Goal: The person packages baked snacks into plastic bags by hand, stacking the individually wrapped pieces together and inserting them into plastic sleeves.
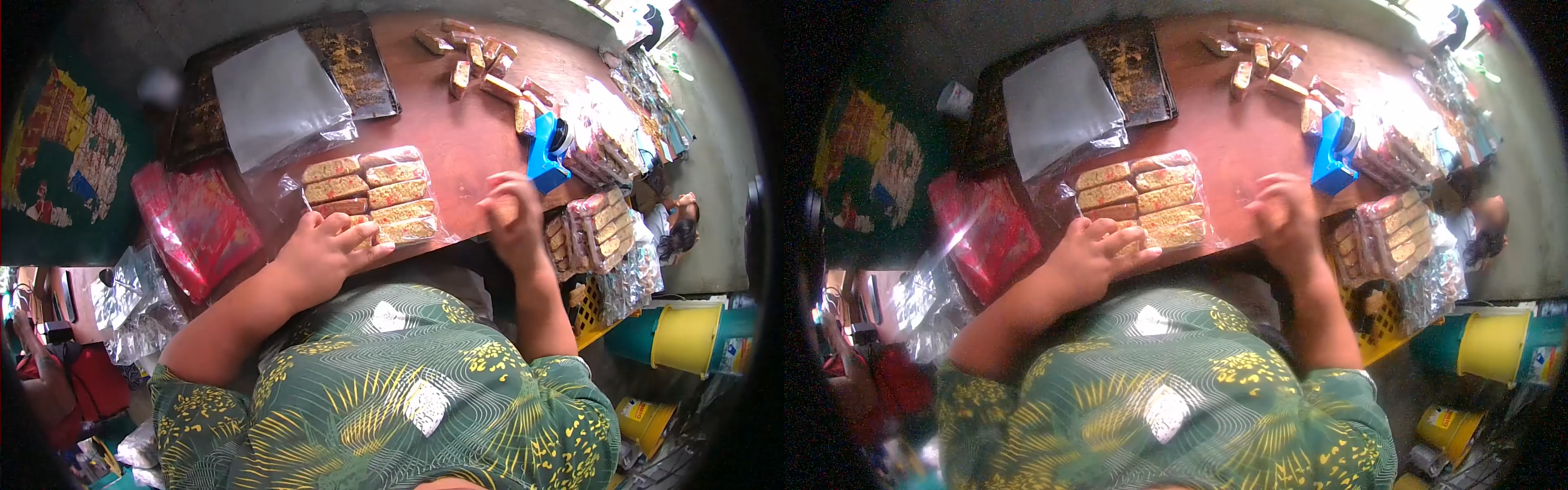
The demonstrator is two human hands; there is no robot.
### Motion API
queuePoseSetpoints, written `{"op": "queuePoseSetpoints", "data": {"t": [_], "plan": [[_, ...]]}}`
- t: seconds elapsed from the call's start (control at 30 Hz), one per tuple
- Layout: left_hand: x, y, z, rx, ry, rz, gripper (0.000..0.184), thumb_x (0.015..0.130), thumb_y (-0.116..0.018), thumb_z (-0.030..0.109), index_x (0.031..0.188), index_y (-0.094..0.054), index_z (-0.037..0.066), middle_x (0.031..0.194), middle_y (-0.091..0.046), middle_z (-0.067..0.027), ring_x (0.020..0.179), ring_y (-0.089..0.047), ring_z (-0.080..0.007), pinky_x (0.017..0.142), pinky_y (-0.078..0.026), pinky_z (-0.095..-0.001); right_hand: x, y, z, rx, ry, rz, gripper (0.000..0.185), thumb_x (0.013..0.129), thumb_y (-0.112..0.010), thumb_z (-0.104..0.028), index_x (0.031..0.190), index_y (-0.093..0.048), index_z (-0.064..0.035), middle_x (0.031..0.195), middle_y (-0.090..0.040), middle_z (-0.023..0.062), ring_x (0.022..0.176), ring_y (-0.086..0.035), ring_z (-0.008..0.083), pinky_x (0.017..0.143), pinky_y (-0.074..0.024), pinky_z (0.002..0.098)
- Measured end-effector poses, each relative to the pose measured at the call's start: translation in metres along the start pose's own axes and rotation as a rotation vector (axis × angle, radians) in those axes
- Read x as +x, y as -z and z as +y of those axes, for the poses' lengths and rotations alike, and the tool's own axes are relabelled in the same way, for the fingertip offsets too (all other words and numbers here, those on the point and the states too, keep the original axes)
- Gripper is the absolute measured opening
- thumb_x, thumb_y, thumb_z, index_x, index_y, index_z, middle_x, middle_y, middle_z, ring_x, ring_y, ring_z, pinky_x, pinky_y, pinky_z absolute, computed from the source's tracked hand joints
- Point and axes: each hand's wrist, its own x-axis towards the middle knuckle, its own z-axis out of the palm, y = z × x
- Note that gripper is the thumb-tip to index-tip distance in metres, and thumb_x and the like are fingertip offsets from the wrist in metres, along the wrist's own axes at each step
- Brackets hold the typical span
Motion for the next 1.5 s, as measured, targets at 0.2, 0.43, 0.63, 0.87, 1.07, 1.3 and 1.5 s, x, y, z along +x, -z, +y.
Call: {"op": "queuePoseSetpoints", "data": {"t": [0.2, 0.43, 0.63, 0.87, 1.07, 1.3, 1.5], "plan": [[0.001, 0.002, 0.0, -0.008, 0.001, -0.018, 0.051, 0.095, -0.054, 0.02, 0.143, -0.064, 0.032, 0.14, -0.062, 0.0026, 0.125, -0.054, -0.0187, 0.099, -0.039, -0.0434, -0.014, 0.073, 0.132, -0.024, -0.59, 0.467, 0.052, 0.106, -0.063, -0.017, 0.151, -0.042, -0.0026, 0.13, -0.063, 0.0157, 0.112, -0.062, 0.0205, 0.098, -0.0512, 0.0355], [0.0, 0.001, -0.001, -0.013, -0.004, -0.021, 0.055, 0.092, -0.057, 0.02, 0.145, -0.062, 0.032, 0.142, -0.061, 0.0012, 0.127, -0.053, -0.02, 0.099, -0.039, -0.0452, 0.021, 0.071, 0.165, 0.301, -0.938, 0.424, 0.057, 0.104, -0.066, -0.016, 0.15, -0.041, 0.0056, 0.131, -0.064, 0.0152, 0.11, -0.065, 0.0195, 0.098, -0.0513, 0.0318], [-0.001, 0.001, -0.001, -0.001, 0.008, -0.067, 0.056, 0.093, -0.057, 0.02, 0.148, -0.059, 0.032, 0.145, -0.059, -0.0002, 0.131, -0.051, -0.0211, 0.101, -0.039, -0.0479, 0.003, 0.076, 0.146, 0.237, -0.679, 0.524, 0.025, 0.099, -0.072, -0.008, 0.118, -0.058, -0.0011, 0.101, -0.069, 0.004, 0.092, -0.066, 0.0127, 0.087, -0.0523, 0.0258], [0.0, 0.004, 0.001, -0.029, 0.027, -0.101, 0.054, 0.094, -0.056, 0.02, 0.147, -0.06, 0.032, 0.147, -0.058, -0.0004, 0.133, -0.05, -0.021, 0.103, -0.038, -0.0482, -0.031, 0.071, 0.114, -0.117, -0.65, 0.273, 0.023, 0.097, -0.075, -0.015, 0.108, -0.057, -0.0058, 0.086, -0.065, 0.0014, 0.079, -0.06, 0.011, 0.073, -0.0502, 0.0287], [0.0, 0.003, 0.001, -0.025, 0.028, -0.089, 0.054, 0.094, -0.055, 0.019, 0.146, -0.061, 0.032, 0.147, -0.058, 0.0, 0.134, -0.049, -0.0206, 0.103, -0.038, -0.0483, -0.02, 0.067, 0.096, -0.448, -0.608, 0.198, 0.022, 0.095, -0.072, -0.014, 0.106, -0.055, -0.0046, 0.085, -0.068, 0.0132, 0.078, -0.067, 0.0298, 0.075, -0.0534, 0.0439], [-0.001, 0.002, 0.0, -0.029, 0.025, -0.067, 0.053, 0.095, -0.054, 0.02, 0.146, -0.06, 0.033, 0.146, -0.056, 0.0, 0.132, -0.05, -0.0208, 0.103, -0.038, -0.0488, -0.012, 0.072, 0.097, -0.724, -0.64, 0.055, 0.018, 0.095, -0.066, -0.013, 0.107, -0.054, -0.0053, 0.092, -0.071, 0.0243, 0.089, -0.069, 0.0464, 0.079, -0.0534, 0.0529], [-0.003, -0.001, 0.001, -0.024, 0.03, -0.052, 0.053, 0.095, -0.054, 0.021, 0.146, -0.06, 0.034, 0.145, -0.057, 0.0, 0.13, -0.05, -0.0213, 0.101, -0.039, -0.0488, -0.024, 0.057, 0.061, -0.353, -0.643, -0.106, 0.017, 0.091, -0.076, -0.01, 0.097, -0.061, -0.0031, 0.084, -0.069, 0.012, 0.082, -0.07, 0.0275, 0.076, -0.0544, 0.0406]]}}
